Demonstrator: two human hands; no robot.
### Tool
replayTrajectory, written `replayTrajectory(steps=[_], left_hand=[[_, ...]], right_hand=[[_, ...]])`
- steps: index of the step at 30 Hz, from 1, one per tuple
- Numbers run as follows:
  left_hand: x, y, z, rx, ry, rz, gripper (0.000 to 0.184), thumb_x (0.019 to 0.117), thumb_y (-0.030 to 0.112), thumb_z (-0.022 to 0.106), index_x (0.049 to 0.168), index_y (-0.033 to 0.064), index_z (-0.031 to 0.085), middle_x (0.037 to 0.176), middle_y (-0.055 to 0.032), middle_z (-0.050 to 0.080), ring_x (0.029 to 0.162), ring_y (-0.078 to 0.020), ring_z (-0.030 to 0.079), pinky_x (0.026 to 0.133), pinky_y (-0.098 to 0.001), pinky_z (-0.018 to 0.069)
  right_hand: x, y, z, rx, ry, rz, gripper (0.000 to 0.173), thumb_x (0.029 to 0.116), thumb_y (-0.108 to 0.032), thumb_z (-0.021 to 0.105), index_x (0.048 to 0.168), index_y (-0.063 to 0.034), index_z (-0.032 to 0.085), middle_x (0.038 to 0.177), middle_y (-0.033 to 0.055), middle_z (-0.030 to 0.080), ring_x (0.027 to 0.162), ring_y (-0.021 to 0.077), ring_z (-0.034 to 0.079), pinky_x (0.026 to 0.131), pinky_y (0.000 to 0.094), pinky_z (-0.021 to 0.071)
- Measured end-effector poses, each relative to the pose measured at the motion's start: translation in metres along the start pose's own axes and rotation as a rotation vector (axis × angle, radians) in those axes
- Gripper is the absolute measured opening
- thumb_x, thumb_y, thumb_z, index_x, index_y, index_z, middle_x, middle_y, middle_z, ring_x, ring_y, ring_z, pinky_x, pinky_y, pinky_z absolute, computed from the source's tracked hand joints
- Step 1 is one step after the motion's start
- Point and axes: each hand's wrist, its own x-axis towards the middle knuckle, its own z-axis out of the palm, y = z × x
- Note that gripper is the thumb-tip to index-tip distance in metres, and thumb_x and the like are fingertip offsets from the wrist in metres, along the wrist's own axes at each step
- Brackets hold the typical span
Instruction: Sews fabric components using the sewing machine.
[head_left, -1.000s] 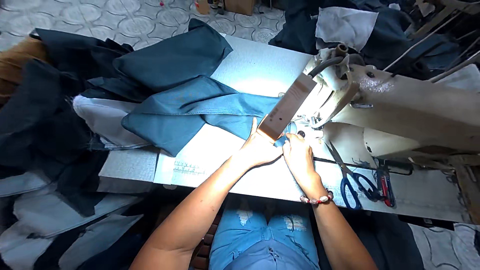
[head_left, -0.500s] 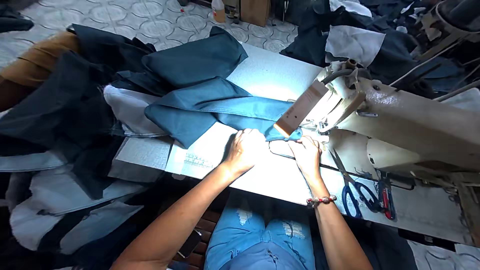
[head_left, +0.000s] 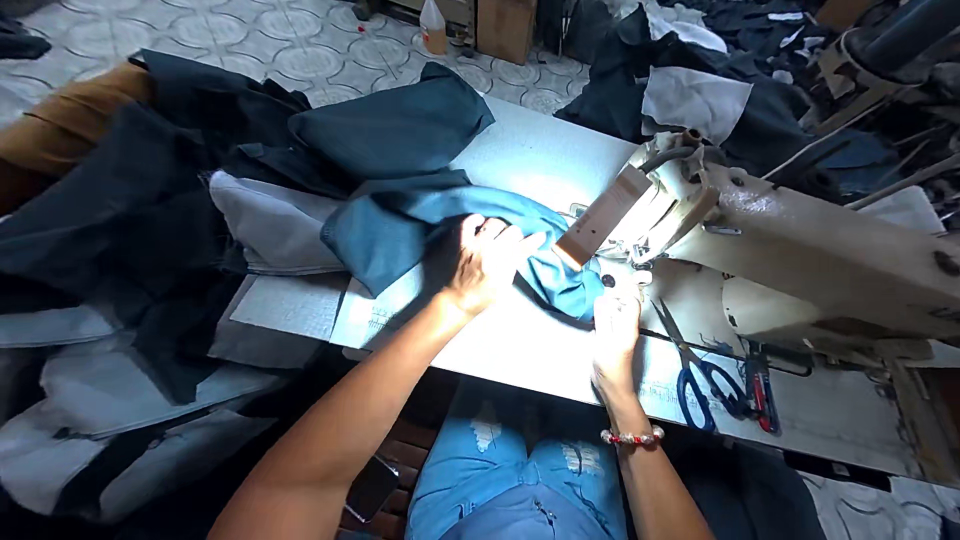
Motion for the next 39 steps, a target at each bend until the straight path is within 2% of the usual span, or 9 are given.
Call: replayTrajectory(steps=[6,10,14,20,23,28,31,34,39], left_hand=[[-0.064,0.017,-0.063,0.065,-0.316,0.122,0.02,0.0892,0.003,0.062,0.099,0.0066,0.079,0.07,-0.0127,0.063,0.063,-0.032,0.062,0.062,-0.0481,0.0492],[-0.057,0.049,-0.059,-0.025,-0.478,0.01,0.025,0.0824,0.01,0.073,0.107,0.0085,0.077,0.102,-0.0184,0.072,0.096,-0.0407,0.068,0.081,-0.0599,0.0494],[-0.03,0.072,-0.005,-0.244,-0.439,0.059,0.056,0.0868,0.018,0.073,0.142,0.0182,0.062,0.148,-0.0159,0.057,0.143,-0.0444,0.044,0.111,-0.0753,0.0279],[-0.012,0.049,0.056,-0.177,-0.102,0.149,0.015,0.0897,0.002,0.062,0.093,0.0068,0.076,0.096,-0.009,0.076,0.106,-0.0322,0.07,0.11,-0.0611,0.038],[-0.015,0.044,0.042,-0.239,-0.347,0.208,0.009,0.0833,0.004,0.068,0.075,0.0056,0.069,0.087,-0.0107,0.073,0.112,-0.0365,0.067,0.112,-0.0647,0.0351],[-0.04,0.039,0.025,-0.474,-0.678,0.089,0.059,0.0942,0.058,0.054,0.123,0.0091,0.073,0.133,-0.0123,0.067,0.139,-0.0418,0.047,0.116,-0.0645,0.0278],[-0.044,0.048,0.024,-0.536,-0.644,-0.006,0.053,0.1025,0.048,0.043,0.119,0.0091,0.075,0.135,-0.0132,0.066,0.139,-0.0428,0.047,0.112,-0.0631,0.0339],[-0.045,0.049,0.025,-0.536,-0.634,-0.011,0.046,0.1042,0.038,0.042,0.117,0.0099,0.076,0.134,-0.0117,0.066,0.139,-0.0415,0.047,0.113,-0.0623,0.0325],[-0.044,0.048,0.023,-0.554,-0.642,-0.006,0.042,0.1038,0.028,0.042,0.117,0.0086,0.076,0.134,-0.0131,0.067,0.14,-0.0426,0.046,0.115,-0.0626,0.0299]], right_hand=[[-0.043,-0.027,-0.029,0.073,-0.157,0.183,0.052,0.0968,0.0,0.053,0.14,0.0123,0.027,0.082,-0.0054,0.057,0.07,-0.004,0.058,0.068,0.0145,0.0517],[-0.047,-0.045,-0.032,0.264,-0.116,0.424,0.047,0.1001,0.003,0.043,0.144,0.0047,0.027,0.079,-0.0009,0.061,0.062,0.0047,0.065,0.061,0.0192,0.0572],[-0.043,-0.068,-0.028,0.824,-0.042,0.793,0.033,0.1096,-0.011,0.019,0.134,-0.0072,0.041,0.086,0.0062,0.065,0.061,0.0108,0.063,0.059,0.0221,0.0547],[-0.041,-0.054,-0.028,1.324,-0.103,0.941,0.044,0.1043,-0.024,0.02,0.117,-0.0057,0.058,0.085,0.0098,0.068,0.063,0.0154,0.065,0.059,0.0257,0.0543],[-0.036,-0.048,-0.036,1.174,-0.135,0.966,0.041,0.1042,-0.019,0.021,0.12,-0.0069,0.057,0.088,0.009,0.067,0.059,0.0116,0.059,0.054,0.023,0.0487],[-0.027,-0.041,-0.054,0.541,-0.204,0.829,0.025,0.1052,0.0,0.034,0.125,-0.0036,0.048,0.087,0.0054,0.065,0.057,0.0071,0.059,0.052,0.0201,0.0512],[-0.017,-0.043,-0.053,-0.066,-0.302,0.551,0.024,0.1053,-0.006,0.049,0.128,0.0039,0.05,0.074,0.0019,0.062,0.051,0.0035,0.057,0.05,0.0185,0.0509],[-0.015,-0.03,-0.043,-0.657,-0.231,0.098,0.043,0.0966,-0.018,0.065,0.129,0.0086,0.059,0.082,0.0157,0.067,0.067,0.023,0.064,0.066,0.041,0.0548],[-0.014,-0.034,-0.019,-0.845,-0.28,0.146,0.05,0.0955,-0.022,0.067,0.135,0.0076,0.055,0.083,0.021,0.071,0.081,0.0386,0.071,0.077,0.0538,0.0548]])
